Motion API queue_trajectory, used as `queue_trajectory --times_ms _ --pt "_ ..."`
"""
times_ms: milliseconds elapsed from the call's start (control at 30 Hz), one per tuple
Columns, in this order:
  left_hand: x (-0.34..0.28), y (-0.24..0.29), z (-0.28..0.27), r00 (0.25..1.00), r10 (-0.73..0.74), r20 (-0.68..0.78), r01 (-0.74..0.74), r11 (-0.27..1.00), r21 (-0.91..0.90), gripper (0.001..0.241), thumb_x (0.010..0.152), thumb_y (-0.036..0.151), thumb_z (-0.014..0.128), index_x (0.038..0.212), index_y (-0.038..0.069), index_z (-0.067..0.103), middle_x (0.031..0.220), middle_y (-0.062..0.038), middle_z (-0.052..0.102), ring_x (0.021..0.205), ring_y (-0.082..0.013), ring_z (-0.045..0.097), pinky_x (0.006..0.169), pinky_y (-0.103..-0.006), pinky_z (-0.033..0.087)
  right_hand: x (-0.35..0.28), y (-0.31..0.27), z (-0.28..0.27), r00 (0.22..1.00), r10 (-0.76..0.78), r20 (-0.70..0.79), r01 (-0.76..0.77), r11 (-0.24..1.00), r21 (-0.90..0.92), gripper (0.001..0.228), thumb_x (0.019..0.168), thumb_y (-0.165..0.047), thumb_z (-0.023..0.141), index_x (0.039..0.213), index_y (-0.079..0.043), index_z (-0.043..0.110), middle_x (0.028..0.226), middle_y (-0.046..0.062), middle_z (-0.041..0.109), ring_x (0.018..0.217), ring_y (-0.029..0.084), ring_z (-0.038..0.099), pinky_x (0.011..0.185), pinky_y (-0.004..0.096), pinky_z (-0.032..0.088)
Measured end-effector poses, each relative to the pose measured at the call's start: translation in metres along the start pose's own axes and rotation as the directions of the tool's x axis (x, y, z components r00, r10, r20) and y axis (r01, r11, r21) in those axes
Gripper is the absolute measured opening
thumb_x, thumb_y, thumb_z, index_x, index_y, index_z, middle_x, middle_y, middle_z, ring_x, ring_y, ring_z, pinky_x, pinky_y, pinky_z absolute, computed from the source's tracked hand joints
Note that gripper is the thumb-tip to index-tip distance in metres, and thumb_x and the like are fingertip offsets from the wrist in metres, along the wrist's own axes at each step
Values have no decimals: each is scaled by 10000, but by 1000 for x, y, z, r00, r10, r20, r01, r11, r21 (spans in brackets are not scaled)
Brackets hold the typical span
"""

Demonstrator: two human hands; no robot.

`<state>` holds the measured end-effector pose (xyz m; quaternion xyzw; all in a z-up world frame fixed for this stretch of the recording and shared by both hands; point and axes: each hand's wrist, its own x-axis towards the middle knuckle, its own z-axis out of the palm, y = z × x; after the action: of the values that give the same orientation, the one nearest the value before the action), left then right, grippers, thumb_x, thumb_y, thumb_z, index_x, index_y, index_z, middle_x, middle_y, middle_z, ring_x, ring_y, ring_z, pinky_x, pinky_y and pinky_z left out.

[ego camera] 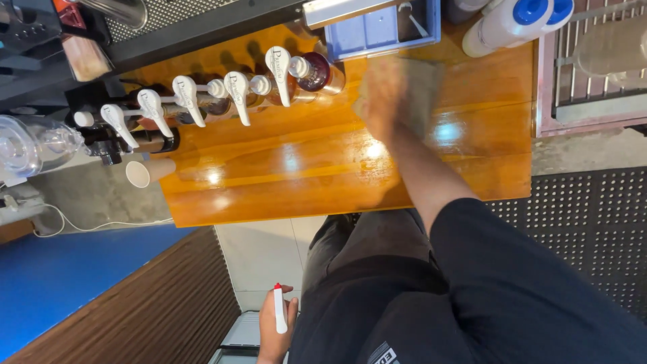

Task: Cleaning various counter surfaces in a restaurant using a spray bottle and cloth, followed by organizing service items on a tray.

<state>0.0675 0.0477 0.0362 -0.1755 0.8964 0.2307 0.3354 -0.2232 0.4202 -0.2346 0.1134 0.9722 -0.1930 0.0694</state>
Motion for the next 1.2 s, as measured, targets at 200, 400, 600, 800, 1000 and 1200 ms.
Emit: queue_trajectory --times_ms 200,400,600,800,1000,1200 --pt "3 3 -4 987 160 -36 -160 987 -22 215 944 273 635 1113 144 672 617 -3 600 595 -179 627 716 -334 504 -26 -7 -6 978 -206 -29 205 978 -27 744 967 -385 589 1639 -189 335 1713 85 191 1569 363 116 1245 576 47" --pt "14 10 -11 966 258 -17 -258 966 -8 216 961 280 618 1103 124 665 599 11 572 574 -168 616 700 -323 502 -145 -44 25 924 -368 -99 99 483 -870 700 952 -358 630 1572 -182 359 1555 100 390 1419 363 348 1150 623 266" --pt "37 19 -9 937 349 26 -350 934 78 243 934 317 638 1114 163 690 676 -11 617 627 -189 641 734 -352 519 -218 -14 14 685 -717 125 717 695 60 670 891 -396 659 1523 -253 488 1665 25 364 1537 283 323 1212 611 215" --pt "54 64 -21 966 233 116 -247 961 122 306 941 366 613 1147 151 682 892 -60 733 745 -213 712 740 -374 540 -239 127 -5 801 -545 247 549 834 59 517 976 -468 497 1471 -323 528 1633 33 406 1538 339 311 1201 613 216" --pt "61 69 -20 967 241 89 -249 963 104 302 931 360 619 1144 157 686 830 -51 716 705 -204 688 737 -373 531 -254 219 -52 968 -69 241 137 950 -279 686 984 -509 416 1601 -213 363 1701 110 300 1572 359 240 1242 561 161" --pt "47 53 -12 983 180 35 -181 982 57 280 929 351 615 1131 170 685 751 -37 699 672 -194 675 737 -362 534 -161 194 -75 999 -36 -9 35 996 -81 738 999 -422 475 1643 -95 323 1707 217 216 1561 450 167 1199 658 162"
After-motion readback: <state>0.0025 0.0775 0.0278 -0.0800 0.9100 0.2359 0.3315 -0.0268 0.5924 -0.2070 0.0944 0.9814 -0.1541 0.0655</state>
